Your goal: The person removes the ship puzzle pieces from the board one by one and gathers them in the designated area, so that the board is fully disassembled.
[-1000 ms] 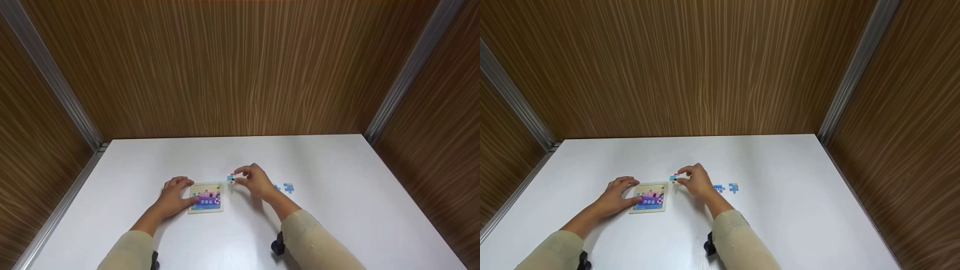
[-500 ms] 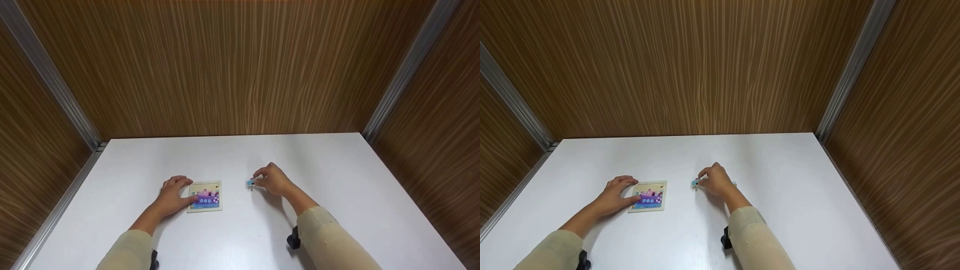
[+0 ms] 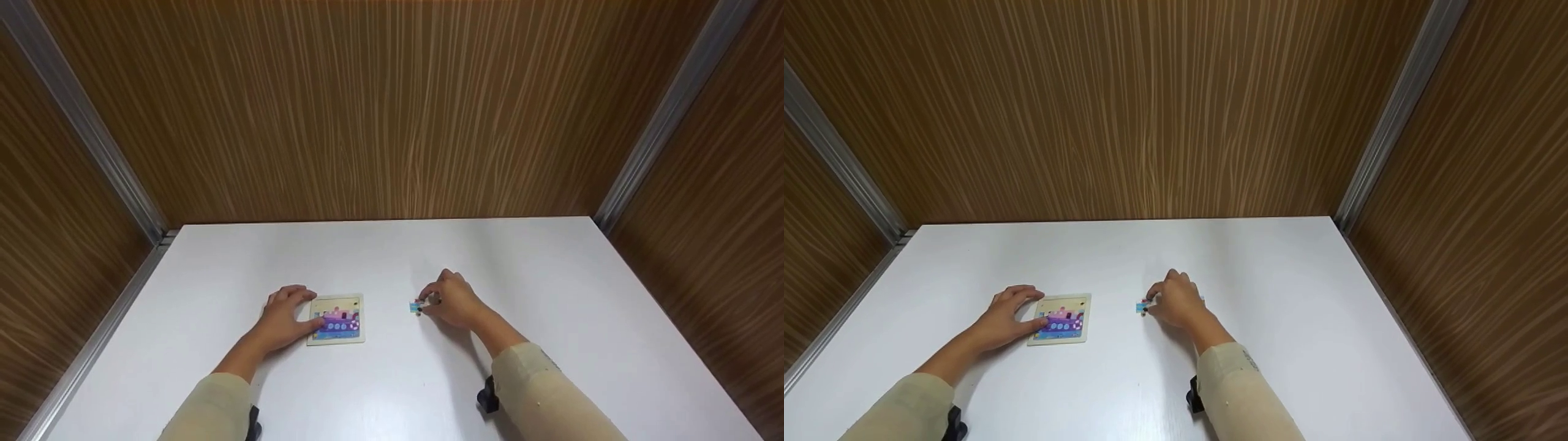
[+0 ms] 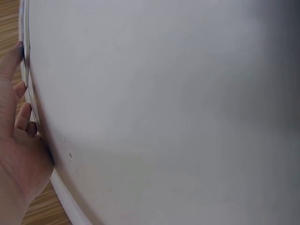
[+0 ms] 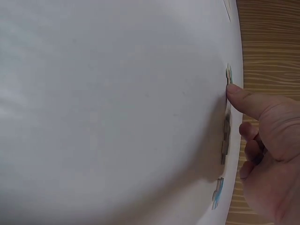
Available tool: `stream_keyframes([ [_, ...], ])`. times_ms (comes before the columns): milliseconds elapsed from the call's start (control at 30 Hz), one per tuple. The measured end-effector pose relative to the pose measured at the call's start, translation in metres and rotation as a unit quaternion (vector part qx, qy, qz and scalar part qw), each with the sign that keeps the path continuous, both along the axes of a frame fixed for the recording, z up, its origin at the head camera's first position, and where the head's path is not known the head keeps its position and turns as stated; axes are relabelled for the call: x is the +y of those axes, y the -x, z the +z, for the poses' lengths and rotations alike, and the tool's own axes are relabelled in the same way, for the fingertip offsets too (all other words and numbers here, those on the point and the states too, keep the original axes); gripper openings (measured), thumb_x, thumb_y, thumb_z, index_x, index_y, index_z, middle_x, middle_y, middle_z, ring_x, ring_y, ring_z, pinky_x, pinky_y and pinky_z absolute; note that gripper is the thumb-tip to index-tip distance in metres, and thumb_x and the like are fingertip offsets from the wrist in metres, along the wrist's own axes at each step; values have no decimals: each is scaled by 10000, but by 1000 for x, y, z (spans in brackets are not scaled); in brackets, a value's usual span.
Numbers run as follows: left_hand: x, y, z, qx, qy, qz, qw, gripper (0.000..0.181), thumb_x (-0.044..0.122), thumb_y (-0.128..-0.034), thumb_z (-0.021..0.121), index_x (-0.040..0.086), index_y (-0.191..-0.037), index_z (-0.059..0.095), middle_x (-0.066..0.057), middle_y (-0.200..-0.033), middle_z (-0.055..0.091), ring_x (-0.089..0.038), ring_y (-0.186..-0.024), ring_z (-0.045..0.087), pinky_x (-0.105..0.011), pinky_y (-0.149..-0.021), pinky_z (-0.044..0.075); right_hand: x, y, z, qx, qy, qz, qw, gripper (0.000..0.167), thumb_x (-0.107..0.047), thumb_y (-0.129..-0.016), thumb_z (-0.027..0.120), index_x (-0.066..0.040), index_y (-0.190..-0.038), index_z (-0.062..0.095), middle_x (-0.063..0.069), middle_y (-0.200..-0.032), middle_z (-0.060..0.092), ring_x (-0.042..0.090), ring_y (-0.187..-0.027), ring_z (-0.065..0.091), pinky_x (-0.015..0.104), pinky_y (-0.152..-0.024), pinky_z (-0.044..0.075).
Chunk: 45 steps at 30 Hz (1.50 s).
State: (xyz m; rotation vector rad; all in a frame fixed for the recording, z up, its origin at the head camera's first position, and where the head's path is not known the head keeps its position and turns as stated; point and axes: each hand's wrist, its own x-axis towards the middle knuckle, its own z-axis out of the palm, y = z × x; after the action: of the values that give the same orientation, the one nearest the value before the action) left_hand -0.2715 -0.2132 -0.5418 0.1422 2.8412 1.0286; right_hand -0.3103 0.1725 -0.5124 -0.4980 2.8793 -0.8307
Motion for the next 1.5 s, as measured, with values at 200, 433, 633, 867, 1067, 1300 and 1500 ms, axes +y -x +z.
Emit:
stream_keyframes([
  [200,0,0,0,101,-11,-81,9999,692,493,-947,816,164,-1517,603,-164,-1707,396,-451,-1611,278,-682,-1313,271,1,-1,0,83,-2,14,10000,196,-160,-887,896,-178,-1079,857,69,-1023,594,218,-955,455,405,-885,395],
  [433,1,-1,0,71,-5,-13,10000,691,485,-943,818,176,-1522,603,-148,-1716,397,-441,-1622,277,-674,-1319,271,-1,-2,1,122,-257,-7,9996,209,-186,-888,901,-184,-1091,849,57,-1053,610,221,-978,477,416,-887,392],
  [633,1,0,-2,1,-71,30,10000,711,473,-936,828,163,-1531,594,-149,-1720,388,-437,-1625,270,-672,-1320,274,-5,-2,6,96,-407,-103,9991,247,-195,-917,872,-173,-1159,822,61,-1103,616,241,-1043,508,443,-947,421],
  [867,-4,1,-1,21,-82,-9,10000,777,490,-915,842,167,-1560,555,-157,-1738,358,-445,-1635,251,-682,-1320,266,-30,-8,17,-60,415,22,9991,300,-176,-990,796,-127,-1284,765,139,-1164,612,242,-1051,574,433,-951,536],
  [1067,-3,-3,-1,257,-130,-123,9995,731,461,-902,867,166,-1515,599,-153,-1721,387,-456,-1624,275,-689,-1310,284,-61,-20,13,-202,835,386,9956,355,-186,-995,797,-113,-1337,734,192,-1193,640,215,-979,609,410,-889,560],
  [1300,13,-8,-1,686,-122,-170,9974,493,382,-907,885,226,-1349,730,-100,-1625,535,-428,-1574,370,-705,-1289,270,-88,-29,-4,-412,986,544,9928,405,-200,-984,816,-113,-1364,708,133,-1138,646,189,-1016,602,412,-919,559],
  [1500,27,-11,-5,841,58,-134,9964,443,409,-894,894,252,-1294,787,-81,-1528,620,-402,-1507,426,-684,-1252,279,-105,-29,-13,-632,912,619,9919,456,-216,-978,828,-130,-1402,686,66,-1049,635,136,-914,560,332,-830,514],
])
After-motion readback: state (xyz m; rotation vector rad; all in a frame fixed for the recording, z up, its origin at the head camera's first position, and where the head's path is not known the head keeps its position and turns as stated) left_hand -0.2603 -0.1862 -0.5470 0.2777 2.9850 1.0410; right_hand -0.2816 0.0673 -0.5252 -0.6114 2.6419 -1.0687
